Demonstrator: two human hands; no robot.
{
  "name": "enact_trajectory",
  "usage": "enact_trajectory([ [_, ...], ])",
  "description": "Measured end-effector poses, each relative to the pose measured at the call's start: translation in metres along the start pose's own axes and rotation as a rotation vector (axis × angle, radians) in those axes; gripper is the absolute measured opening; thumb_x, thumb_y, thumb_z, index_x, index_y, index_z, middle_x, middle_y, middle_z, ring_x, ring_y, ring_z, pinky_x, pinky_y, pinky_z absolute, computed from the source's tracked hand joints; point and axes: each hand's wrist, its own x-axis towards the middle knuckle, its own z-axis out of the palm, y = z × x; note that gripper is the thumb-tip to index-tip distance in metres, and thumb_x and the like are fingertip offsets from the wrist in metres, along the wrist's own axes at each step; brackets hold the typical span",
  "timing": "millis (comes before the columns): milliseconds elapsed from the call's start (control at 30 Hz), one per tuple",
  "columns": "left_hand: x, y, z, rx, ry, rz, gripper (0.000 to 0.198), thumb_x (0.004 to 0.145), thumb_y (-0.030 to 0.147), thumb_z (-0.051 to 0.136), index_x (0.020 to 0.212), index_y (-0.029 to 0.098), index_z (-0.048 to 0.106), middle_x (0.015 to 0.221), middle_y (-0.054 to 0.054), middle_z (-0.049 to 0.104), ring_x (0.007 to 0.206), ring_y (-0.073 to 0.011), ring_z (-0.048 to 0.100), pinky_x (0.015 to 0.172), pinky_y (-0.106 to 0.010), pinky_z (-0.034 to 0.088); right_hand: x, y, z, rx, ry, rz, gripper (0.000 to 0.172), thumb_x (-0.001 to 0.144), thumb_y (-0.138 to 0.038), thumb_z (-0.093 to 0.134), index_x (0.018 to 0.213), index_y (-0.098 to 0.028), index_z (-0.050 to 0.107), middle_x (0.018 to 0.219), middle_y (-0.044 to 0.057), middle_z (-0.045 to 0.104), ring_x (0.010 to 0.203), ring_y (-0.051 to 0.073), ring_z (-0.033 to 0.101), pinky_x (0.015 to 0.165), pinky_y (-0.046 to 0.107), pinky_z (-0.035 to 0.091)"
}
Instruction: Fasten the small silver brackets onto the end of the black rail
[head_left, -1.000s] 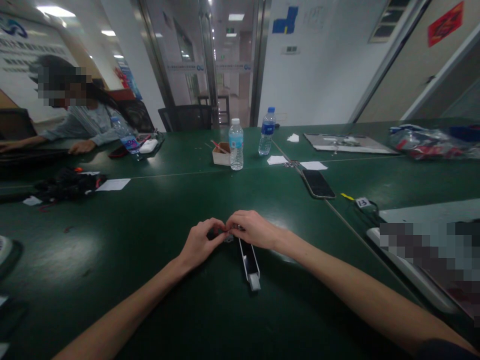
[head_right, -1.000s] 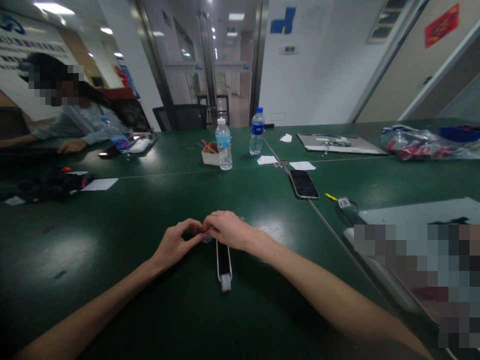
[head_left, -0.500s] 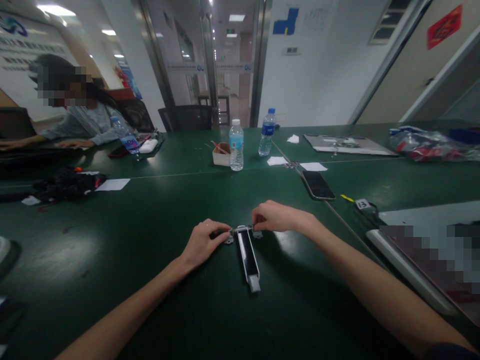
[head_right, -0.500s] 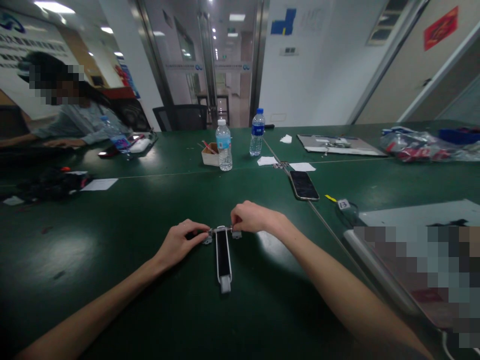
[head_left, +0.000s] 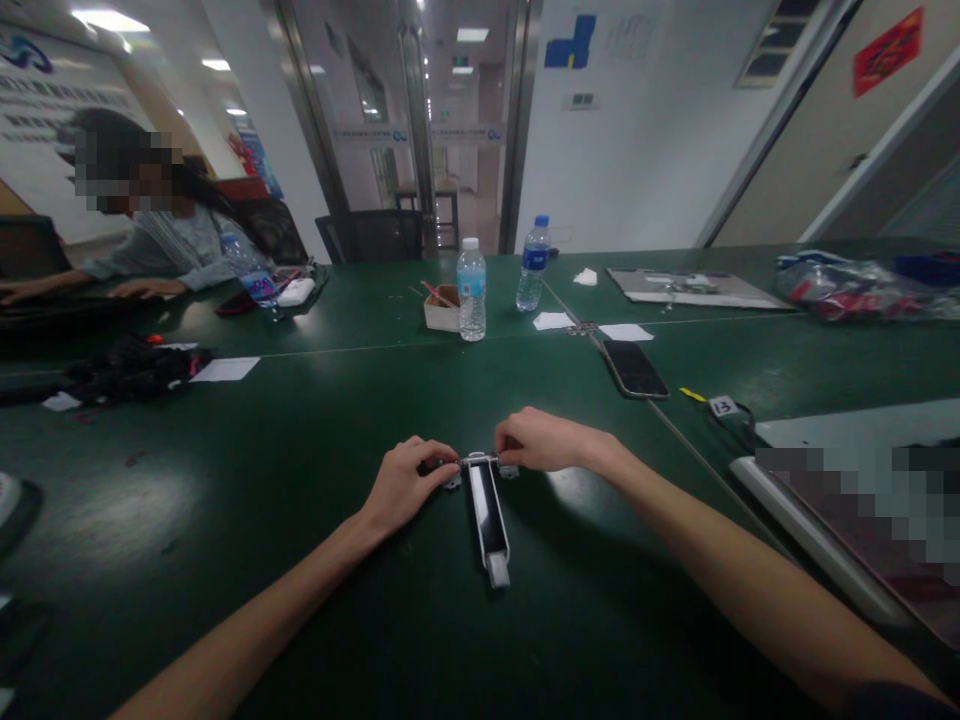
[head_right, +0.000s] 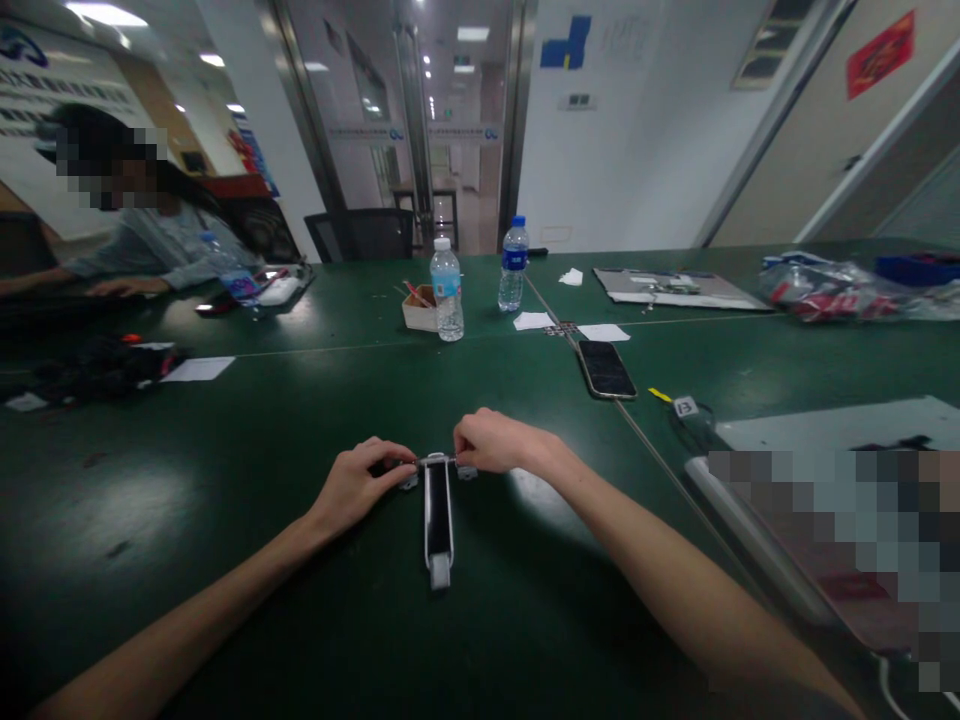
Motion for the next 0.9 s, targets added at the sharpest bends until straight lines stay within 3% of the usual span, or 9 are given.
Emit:
enact_trajectory([
  [667,0.001,-0.01,-0.001,-0.044,0.006,0.05,0.016,0.084,0.028,0.06,0.094,0.021,0.07,0.106,-0.004,0.064,0.103,-0.023,0.055,0.089,-0.042,0.046,0.004,0.005,0.005,-0.008,0.04,-0.099,0.013,0.085,-0.024,0.057,0.089,-0.014,0.062,0.08,0.001,0.062,0.066,0.01,0.054,0.057,0.022,0.038],
  [800,0.001,-0.01,-0.001,-0.044,0.012,0.035,0.015,0.084,0.029,0.06,0.093,0.021,0.07,0.107,-0.004,0.064,0.104,-0.0233,0.055,0.089,-0.043,0.046,0.002,0.009,-0.003,0.026,0.037,-0.105,0.014,0.085,-0.026,0.058,0.092,-0.014,0.062,0.085,0.002,0.064,0.071,0.012,0.057,0.059,0.023,0.04],
  [900,0.001,-0.009,0.0,-0.043,0.009,0.021,0.016,0.084,0.03,0.06,0.092,0.021,0.07,0.108,-0.004,0.064,0.104,-0.0236,0.055,0.089,-0.043,0.046,-0.002,0.019,-0.014,-0.024,0.111,-0.059,0.017,0.083,-0.027,0.061,0.094,-0.015,0.063,0.088,0.004,0.065,0.074,0.013,0.058,0.063,0.025,0.041],
])
